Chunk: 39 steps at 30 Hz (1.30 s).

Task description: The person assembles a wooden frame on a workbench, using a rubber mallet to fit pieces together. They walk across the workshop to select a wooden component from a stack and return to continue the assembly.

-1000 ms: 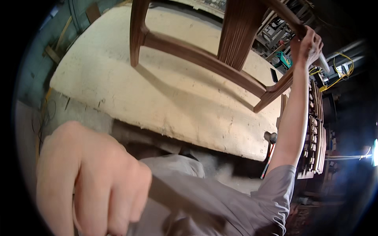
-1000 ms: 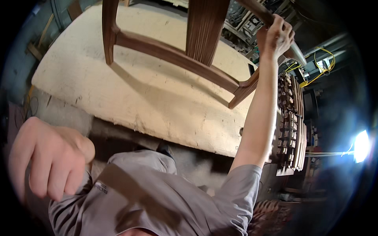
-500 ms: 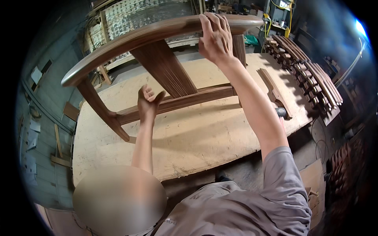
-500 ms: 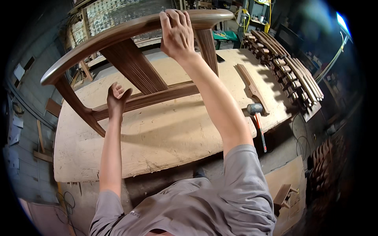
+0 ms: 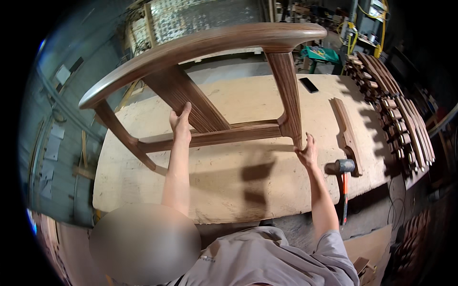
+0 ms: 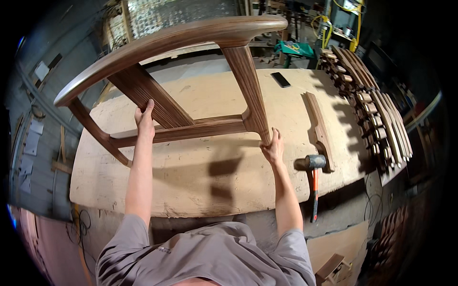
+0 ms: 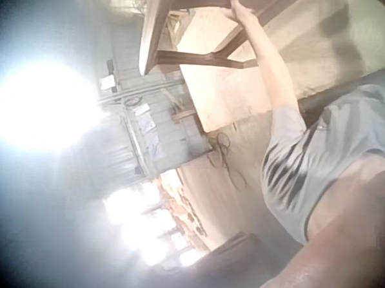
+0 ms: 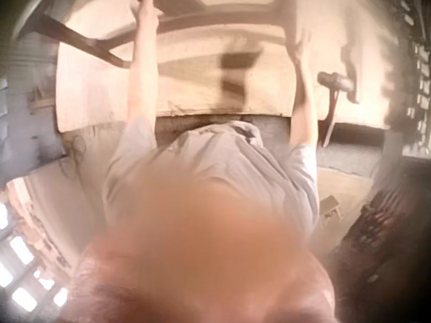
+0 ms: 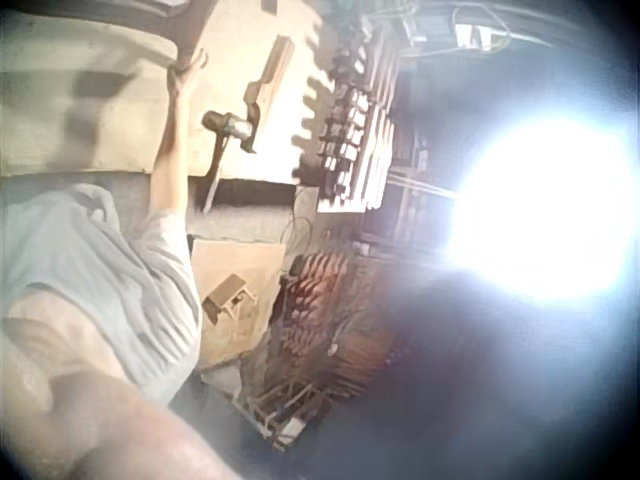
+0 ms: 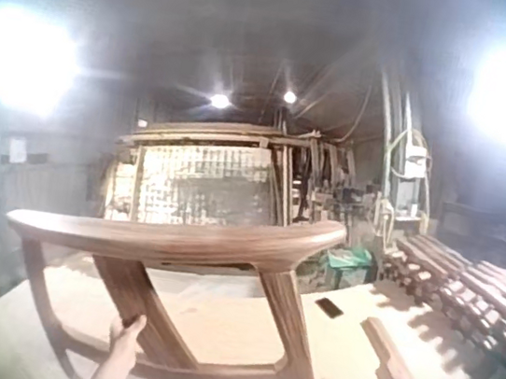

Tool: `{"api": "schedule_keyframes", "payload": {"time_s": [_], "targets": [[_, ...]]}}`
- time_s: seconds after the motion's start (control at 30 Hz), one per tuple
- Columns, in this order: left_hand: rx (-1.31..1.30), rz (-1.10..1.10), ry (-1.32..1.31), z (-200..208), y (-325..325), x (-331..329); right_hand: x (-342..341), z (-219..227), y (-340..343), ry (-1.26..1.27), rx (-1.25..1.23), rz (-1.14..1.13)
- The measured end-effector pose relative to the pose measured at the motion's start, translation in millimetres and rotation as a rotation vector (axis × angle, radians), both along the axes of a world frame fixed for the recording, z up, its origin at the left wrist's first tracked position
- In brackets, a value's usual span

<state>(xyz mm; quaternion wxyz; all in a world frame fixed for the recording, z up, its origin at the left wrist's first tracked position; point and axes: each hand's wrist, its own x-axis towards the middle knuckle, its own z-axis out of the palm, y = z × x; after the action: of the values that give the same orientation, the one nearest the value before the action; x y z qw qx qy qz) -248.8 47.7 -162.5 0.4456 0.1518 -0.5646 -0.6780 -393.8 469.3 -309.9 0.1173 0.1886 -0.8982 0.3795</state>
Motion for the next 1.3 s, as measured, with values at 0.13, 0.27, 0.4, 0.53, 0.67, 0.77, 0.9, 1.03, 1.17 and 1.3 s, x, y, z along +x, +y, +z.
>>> {"api": "schedule_keyframes", "payload": {"time_s": [0.13, 0.27, 0.4, 0.53, 0.67, 0.77, 0.9, 1.03, 1.17, 1.3], "targets": [[-0.013, -0.029, 0.028, -10.8, -9.1, -13.8, -27.9, -29.8, -8.5, -0.161, 0.074, 0.041], [0.022, -0.030, -0.026, -9.0, -21.5, -23.4, -48.3, -41.1, -31.9, -0.188, -0.025, 0.008], [0.108, -0.030, -0.020, 2.4, -21.7, -62.3, -85.1, -70.1, -35.4, -0.256, -0.105, -0.087], [0.295, 0.024, -0.198, 9.7, -23.4, -76.8, -67.1, -57.7, -30.8, -0.212, -0.621, 0.053], [0.355, 0.061, -0.342, -14.8, -25.2, -74.8, -30.5, -19.7, -15.9, -0.268, -0.091, -0.236], [0.497, 0.041, -0.383, -43.8, -23.6, -77.9, -11.4, -26.2, -4.8, -0.319, 0.005, -0.257], [0.569, 0.001, -0.490, -91.0, -32.5, -90.7, -5.0, -23.8, -4.8, -0.418, 0.141, -0.306], [0.673, -0.044, -0.561, -117.5, -39.3, -102.0, -4.6, -17.0, -9.9, -0.514, 0.274, -0.332], [0.638, -0.038, -0.575, -161.4, -47.2, -109.3, -4.2, -36.6, -6.0, -0.491, 0.330, -0.292], [0.681, -0.047, -0.616, -195.4, -47.9, -109.1, -2.6, -43.8, -1.3, -0.609, 0.371, -0.316]]}}
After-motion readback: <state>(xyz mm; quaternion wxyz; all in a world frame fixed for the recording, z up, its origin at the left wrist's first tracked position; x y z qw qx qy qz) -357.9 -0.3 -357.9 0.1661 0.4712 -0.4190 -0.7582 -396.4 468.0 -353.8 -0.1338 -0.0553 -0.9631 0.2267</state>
